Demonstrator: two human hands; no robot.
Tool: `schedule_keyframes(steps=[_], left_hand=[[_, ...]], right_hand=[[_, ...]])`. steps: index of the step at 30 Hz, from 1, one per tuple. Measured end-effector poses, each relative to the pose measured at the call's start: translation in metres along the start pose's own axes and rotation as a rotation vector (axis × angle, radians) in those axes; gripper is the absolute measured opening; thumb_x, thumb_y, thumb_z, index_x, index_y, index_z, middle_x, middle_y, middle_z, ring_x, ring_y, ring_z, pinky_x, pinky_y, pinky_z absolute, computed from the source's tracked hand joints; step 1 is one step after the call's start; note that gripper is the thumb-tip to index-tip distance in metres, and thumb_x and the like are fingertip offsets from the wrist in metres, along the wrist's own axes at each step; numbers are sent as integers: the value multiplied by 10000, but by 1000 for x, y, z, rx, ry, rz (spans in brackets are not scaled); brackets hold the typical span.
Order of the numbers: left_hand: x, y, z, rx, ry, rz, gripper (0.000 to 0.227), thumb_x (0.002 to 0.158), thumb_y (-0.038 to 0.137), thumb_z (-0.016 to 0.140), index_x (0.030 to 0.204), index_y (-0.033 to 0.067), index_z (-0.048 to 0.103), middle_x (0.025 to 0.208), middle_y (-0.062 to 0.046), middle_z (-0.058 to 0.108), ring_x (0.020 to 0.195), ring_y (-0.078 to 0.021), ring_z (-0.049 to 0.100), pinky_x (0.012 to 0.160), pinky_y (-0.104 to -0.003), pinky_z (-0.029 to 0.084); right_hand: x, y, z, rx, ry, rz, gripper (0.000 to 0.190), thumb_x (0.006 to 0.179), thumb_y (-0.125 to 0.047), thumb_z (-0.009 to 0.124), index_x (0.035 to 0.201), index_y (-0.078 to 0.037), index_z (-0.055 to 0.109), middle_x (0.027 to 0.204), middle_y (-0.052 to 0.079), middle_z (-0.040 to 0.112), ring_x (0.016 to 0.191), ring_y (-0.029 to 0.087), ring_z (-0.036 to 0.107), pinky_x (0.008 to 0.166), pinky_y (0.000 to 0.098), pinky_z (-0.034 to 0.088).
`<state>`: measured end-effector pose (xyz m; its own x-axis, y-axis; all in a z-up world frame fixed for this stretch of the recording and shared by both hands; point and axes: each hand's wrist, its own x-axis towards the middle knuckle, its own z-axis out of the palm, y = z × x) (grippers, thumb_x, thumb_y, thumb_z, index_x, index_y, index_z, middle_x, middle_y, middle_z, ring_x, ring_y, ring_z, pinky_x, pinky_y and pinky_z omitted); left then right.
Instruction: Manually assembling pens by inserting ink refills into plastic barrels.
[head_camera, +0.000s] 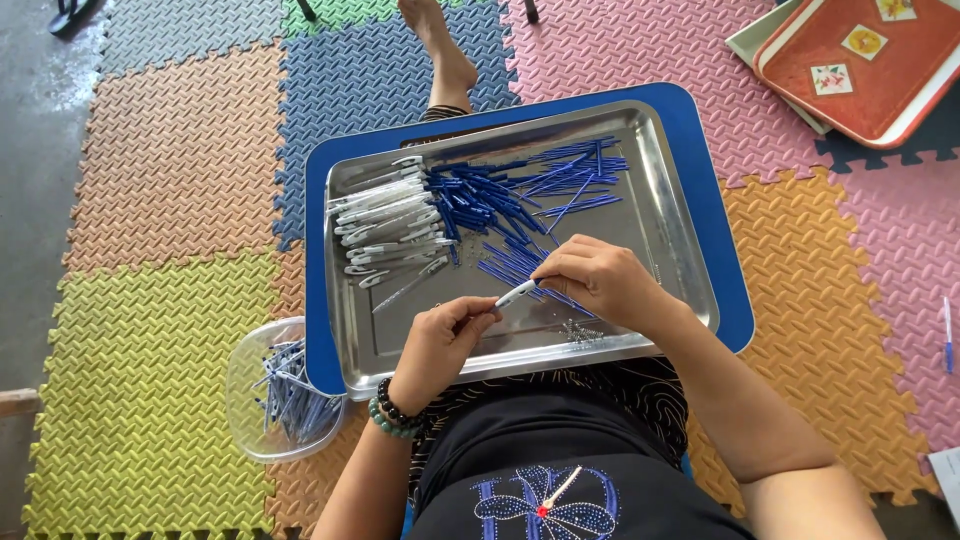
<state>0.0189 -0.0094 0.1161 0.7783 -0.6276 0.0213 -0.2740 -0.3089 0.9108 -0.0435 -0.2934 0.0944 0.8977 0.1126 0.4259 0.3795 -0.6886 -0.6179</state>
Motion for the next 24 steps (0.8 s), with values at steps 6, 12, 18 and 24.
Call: schedule_keyframes(steps=[6, 12, 18, 24], left_hand=[[11, 10, -6, 56, 11, 77, 199, 1042, 49, 773, 1226, 28, 848, 870, -116, 859, 688, -180, 762, 623, -314, 620], [14, 12, -5, 54, -17, 93, 206, 1066, 47, 742, 1249, 33, 837, 923, -113, 871, 677, -171, 750, 604, -312, 626], [13, 6, -5, 45, -5, 102, 199, 1046, 45, 771, 1233, 18, 835, 909, -139, 867, 678, -190, 773, 589, -313, 630], [-8, -49, -79, 236, 390, 61, 237, 1109, 82, 726, 1327, 125, 807, 1102, -141, 864, 1049, -366, 826, 951, -476, 612]], right_hand=[[-2, 5, 3, -93, 30, 16, 106, 1092, -277, 792, 1105, -189, 851, 1004, -37, 805, 974, 195, 776, 844, 327, 635], [0, 6, -1, -36, 65, -15, 65, 1045, -194, 854, 1088, -155, 881, 992, 3, 829, 957, 201, 767, 838, 327, 638], [3, -3, -6, 4, 48, 20, 72, 1032, -172, 857, 1086, -133, 886, 1006, 47, 831, 954, 235, 775, 832, 371, 648], [1, -6, -4, 36, 77, 148, 199, 1045, -161, 856, 1240, -143, 891, 997, 84, 841, 922, 265, 773, 794, 365, 634]])
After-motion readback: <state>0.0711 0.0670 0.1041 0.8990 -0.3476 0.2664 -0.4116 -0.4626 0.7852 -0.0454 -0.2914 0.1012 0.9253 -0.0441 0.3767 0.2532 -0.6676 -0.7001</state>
